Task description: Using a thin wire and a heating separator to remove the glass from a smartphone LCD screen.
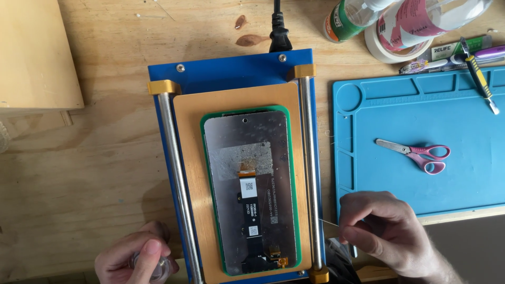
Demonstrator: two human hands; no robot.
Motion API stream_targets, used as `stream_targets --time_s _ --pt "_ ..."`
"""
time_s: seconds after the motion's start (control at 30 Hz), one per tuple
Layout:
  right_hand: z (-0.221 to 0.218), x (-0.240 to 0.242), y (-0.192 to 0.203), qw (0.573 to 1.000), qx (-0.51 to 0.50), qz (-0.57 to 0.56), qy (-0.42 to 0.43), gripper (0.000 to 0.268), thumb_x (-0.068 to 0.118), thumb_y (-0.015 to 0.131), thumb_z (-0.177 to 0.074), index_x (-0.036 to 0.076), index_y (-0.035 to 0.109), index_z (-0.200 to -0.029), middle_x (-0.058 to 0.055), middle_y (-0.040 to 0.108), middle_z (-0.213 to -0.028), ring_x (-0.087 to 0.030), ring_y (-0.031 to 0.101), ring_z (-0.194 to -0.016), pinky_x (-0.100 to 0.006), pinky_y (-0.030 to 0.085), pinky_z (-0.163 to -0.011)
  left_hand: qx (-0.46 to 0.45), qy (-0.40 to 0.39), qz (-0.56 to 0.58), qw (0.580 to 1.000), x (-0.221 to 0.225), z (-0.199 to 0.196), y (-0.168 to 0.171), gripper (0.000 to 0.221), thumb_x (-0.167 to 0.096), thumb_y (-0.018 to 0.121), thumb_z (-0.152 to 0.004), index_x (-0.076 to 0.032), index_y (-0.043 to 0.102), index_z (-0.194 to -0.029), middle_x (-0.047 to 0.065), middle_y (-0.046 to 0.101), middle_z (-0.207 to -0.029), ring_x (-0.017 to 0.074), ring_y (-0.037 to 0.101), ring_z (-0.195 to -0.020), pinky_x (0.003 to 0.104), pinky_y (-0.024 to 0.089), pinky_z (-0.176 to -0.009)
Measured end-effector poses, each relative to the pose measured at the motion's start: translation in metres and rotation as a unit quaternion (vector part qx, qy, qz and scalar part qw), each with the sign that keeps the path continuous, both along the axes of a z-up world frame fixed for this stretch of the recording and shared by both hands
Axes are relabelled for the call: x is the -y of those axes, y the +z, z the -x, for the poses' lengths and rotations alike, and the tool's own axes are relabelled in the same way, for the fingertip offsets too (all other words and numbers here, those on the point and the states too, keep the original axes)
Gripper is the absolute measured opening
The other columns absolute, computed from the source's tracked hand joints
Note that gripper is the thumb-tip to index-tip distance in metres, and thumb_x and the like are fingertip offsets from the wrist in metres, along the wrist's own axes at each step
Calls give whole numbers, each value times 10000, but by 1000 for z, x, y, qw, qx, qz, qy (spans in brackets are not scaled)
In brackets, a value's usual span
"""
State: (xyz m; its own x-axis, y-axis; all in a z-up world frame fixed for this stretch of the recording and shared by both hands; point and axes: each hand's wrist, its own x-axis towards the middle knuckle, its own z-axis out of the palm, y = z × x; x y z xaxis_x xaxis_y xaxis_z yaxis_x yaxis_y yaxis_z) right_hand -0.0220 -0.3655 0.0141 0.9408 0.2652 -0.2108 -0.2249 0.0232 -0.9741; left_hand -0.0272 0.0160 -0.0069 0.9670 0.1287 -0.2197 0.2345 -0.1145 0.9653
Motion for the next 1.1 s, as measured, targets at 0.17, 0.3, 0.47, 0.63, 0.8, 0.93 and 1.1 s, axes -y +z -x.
stream_targets --time_s 0.17,0.3,0.47,0.63,0.8,0.93,1.1 --pt "-16 -11 1 999 23 3 36 207 228 717 -1023 84 733 -875 -43 779 -751 -157 708 -631 -264 549 -550 31 0 16 999 -6 13 -5 414 -258 611 -1044 -48 652 -690 105 591 -445 156 465 -431 241 364 -416" --pt "-25 -17 5 998 30 -2 49 164 187 711 -1023 85 722 -896 -38 748 -749 -157 674 -612 -268 533 -547 -11 9 -64 998 -4 16 9 588 -286 594 -1020 -13 610 -498 71 525 -416 141 418 -476 267 278 -456" --pt "-25 -16 5 997 39 22 60 178 202 703 -1027 83 722 -895 -29 726 -748 -160 633 -616 -278 489 -554 -3 3 -64 998 -6 15 2 579 -263 571 -1041 -20 638 -521 67 563 -432 130 424 -487 264 278 -474" --pt "-15 -12 -3 998 44 -5 42 160 188 697 -1027 101 741 -900 -15 772 -773 -169 669 -648 -294 530 -604 -48 43 -12 998 -15 22 -16 412 -274 696 -983 -13 648 -667 130 566 -606 198 595 -332 233 301 -289" --pt "9 -2 -16 999 -4 -32 7 125 178 740 -999 106 776 -905 -29 801 -776 -174 673 -667 -312 519 -611 -12 38 75 996 -1 1 -10 358 -185 707 -971 38 659 -696 130 502 -573 167 453 -417 231 349 -334" --pt "33 9 -25 995 -71 -57 -35 117 161 769 -987 79 816 -918 -66 780 -796 -207 648 -696 -350 500 -635 12 -25 110 994 12 -22 5 412 -245 687 -994 18 648 -679 150 576 -501 172 547 -416 247 304 -386" --pt "37 9 -26 995 -77 -50 -49 135 174 760 -992 72 812 -920 -80 767 -770 -220 626 -696 -358 489 -644 17 -24 93 995 20 -31 19 405 -244 698 -963 16 647 -657 116 560 -527 148 489 -353 249 300 -351"
